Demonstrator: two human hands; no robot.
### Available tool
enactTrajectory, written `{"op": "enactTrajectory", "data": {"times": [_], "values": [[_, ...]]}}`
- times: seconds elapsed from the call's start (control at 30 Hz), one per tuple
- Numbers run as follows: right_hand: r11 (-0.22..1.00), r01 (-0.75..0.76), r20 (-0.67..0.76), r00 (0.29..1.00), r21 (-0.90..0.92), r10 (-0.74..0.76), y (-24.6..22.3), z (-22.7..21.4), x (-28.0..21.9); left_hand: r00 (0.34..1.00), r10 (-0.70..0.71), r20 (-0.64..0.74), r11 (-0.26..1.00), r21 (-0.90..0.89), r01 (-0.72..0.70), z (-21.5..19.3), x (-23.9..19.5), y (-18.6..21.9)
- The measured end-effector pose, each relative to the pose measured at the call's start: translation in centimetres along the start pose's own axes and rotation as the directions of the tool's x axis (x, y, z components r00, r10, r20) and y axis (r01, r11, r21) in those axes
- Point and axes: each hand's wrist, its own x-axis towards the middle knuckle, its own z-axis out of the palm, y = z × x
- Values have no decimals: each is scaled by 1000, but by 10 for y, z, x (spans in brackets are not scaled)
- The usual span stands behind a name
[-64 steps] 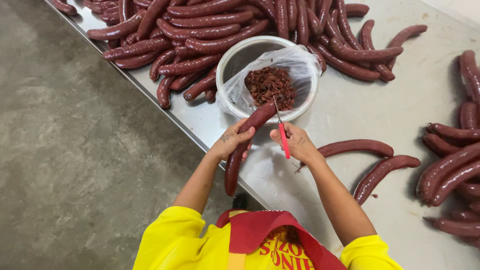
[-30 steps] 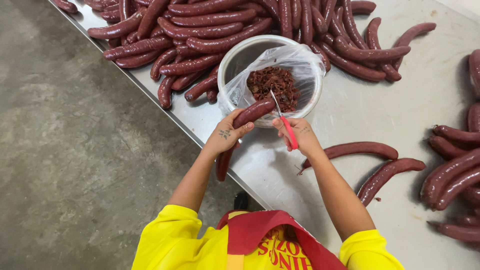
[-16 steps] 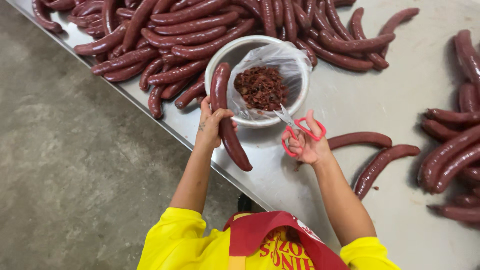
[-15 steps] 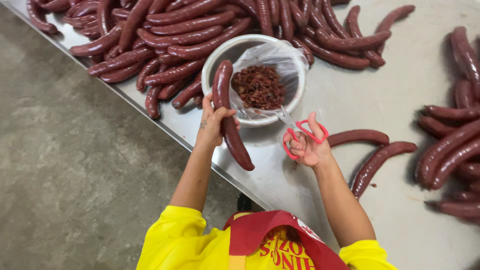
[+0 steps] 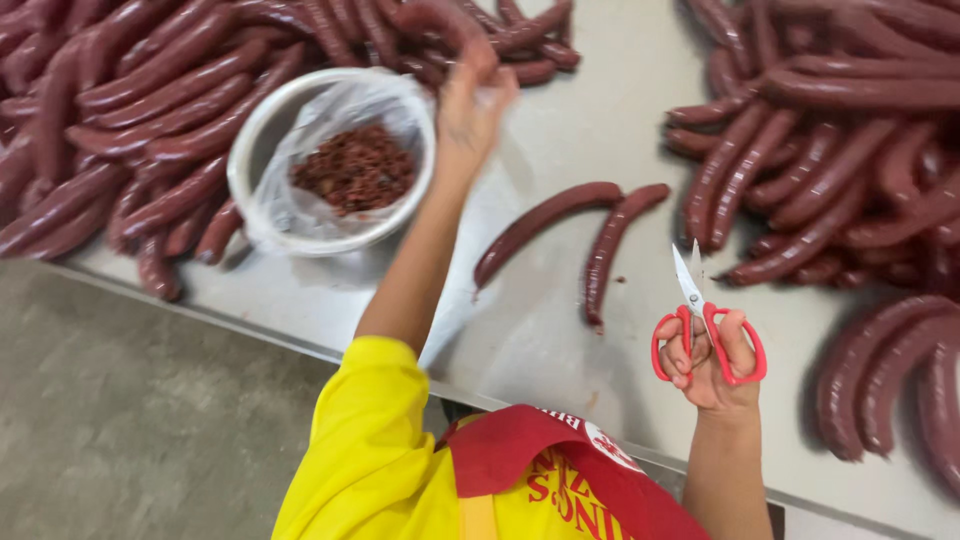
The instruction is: The person uses scissors to cut linked sausages into individual pieces on a stainless steel table, placing the separated sausages into a container.
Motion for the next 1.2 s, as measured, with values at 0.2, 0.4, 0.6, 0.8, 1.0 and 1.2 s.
{"op": "enactTrajectory", "data": {"times": [0.2,0.4,0.6,0.8,1.0,1.2], "values": [[993,98,-164,983,69,-85,-18,-32,-49,713,-3,701,799,430,-419,135,-231,-41],[990,96,-94,992,107,-86,-22,-43,-44,657,-140,741,328,661,-675,161,-294,-55],[997,11,-5,1000,77,-10,-23,-45,-27,691,-257,675,639,656,-403,112,-262,-58],[996,20,2,1000,90,-21,-12,-41,-6,964,227,140,577,778,-249,-87,-46,-21],[996,-34,-84,996,76,40,17,-15,20,911,405,79,-105,994,-39,-149,5,13],[974,-146,-206,973,-175,109,27,21,50,846,-364,389,520,839,-163,4,-106,-41]]}}
